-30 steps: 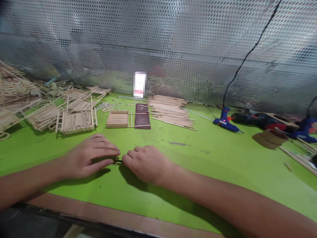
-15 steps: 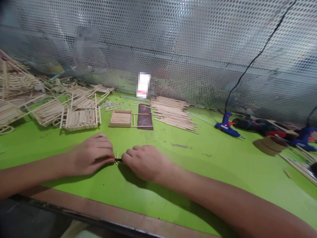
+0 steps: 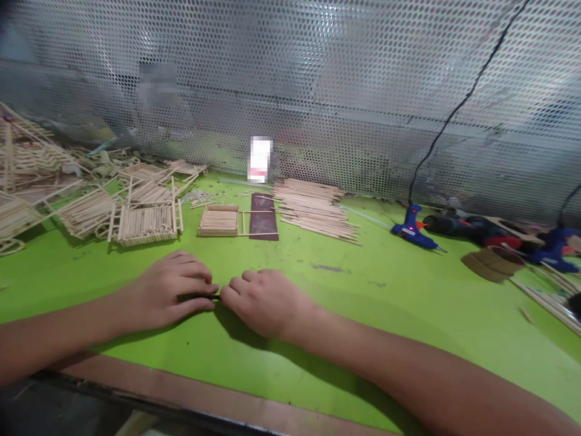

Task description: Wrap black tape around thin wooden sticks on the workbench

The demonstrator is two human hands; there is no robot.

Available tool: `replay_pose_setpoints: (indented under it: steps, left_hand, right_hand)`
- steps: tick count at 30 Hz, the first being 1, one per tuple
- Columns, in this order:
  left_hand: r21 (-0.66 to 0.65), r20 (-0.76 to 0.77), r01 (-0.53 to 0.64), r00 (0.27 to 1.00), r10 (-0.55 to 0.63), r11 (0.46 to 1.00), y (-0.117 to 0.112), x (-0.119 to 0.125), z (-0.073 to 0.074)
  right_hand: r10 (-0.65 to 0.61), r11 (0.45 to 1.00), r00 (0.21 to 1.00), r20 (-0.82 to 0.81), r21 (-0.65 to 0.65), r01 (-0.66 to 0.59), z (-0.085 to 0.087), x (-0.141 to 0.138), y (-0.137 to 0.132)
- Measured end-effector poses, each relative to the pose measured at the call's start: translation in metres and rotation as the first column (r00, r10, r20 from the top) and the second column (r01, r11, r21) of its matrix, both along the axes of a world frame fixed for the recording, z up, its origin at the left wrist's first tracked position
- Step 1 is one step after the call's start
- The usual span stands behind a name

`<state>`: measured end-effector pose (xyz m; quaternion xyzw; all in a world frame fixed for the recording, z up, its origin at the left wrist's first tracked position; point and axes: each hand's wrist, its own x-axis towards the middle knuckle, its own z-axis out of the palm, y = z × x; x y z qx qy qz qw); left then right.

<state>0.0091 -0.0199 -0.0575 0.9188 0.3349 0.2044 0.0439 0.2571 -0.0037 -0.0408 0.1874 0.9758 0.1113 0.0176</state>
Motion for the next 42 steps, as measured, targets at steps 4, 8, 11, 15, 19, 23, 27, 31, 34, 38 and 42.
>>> replay_pose_setpoints:
  steps: [4, 8, 11, 15, 19, 23, 27, 31, 34, 38, 42]
  left_hand:
    - [-0.065, 0.017, -0.045, 0.999, 0.046, 0.997, 0.002, -0.002, -0.003]
    - [-0.079, 0.038, -0.061, 0.997, 0.064, 0.995, 0.002, -0.003, -0.004]
    - [-0.082, 0.067, -0.056, 0.996, 0.062, 0.995, 0.002, -0.003, -0.005]
    - [-0.107, 0.09, -0.044, 0.994, 0.054, 0.993, 0.002, -0.003, -0.007]
    - [-0.145, 0.067, 0.014, 0.998, -0.004, 0.989, 0.003, -0.005, -0.002]
    - [-0.126, 0.083, 0.031, 0.996, -0.02, 0.992, 0.004, -0.011, 0.008]
    - [-0.063, 0.114, 0.058, 0.992, -0.051, 0.996, 0.003, -0.014, 0.014]
    - [-0.041, 0.066, 0.122, 0.991, -0.119, 0.992, 0.002, -0.012, 0.013]
    - [-0.031, 0.062, 0.138, 0.989, -0.136, 0.99, 0.001, -0.009, 0.011]
    - [-0.023, 0.041, 0.146, 0.989, -0.144, 0.989, 0.002, -0.009, 0.01]
    - [-0.02, 0.012, 0.126, 0.992, -0.126, 0.992, 0.001, -0.017, 0.009]
  right_hand:
    - [0.011, 1.0, 1.0, -0.019, 0.002, -0.011, -0.001, -0.001, 0.0]
    - [0.019, 1.0, 0.999, -0.035, 0.003, -0.019, -0.001, -0.002, 0.0]
    - [0.019, 1.0, 0.999, -0.038, 0.002, -0.019, -0.001, -0.001, -0.001]
    - [0.017, 1.0, 1.0, -0.025, -0.007, -0.017, 0.0, 0.001, 0.001]
    - [0.012, 1.0, 1.0, -0.005, -0.029, -0.012, 0.002, 0.002, 0.001]
    - [0.0, 0.999, 1.0, 0.014, -0.039, 0.0, 0.005, 0.001, 0.0]
    - [-0.009, 0.999, 1.0, 0.01, -0.042, 0.01, 0.004, 0.0, -0.001]
    - [-0.012, 0.999, 1.0, 0.009, -0.046, 0.012, 0.002, 0.0, 0.0]
    - [0.001, 0.998, 1.0, 0.022, -0.062, 0.001, 0.003, 0.001, 0.0]
    - [0.018, 0.996, 0.999, 0.037, -0.09, -0.014, 0.004, -0.003, 0.001]
    - [0.026, 0.994, 1.0, 0.004, -0.108, -0.025, 0.005, -0.011, 0.002]
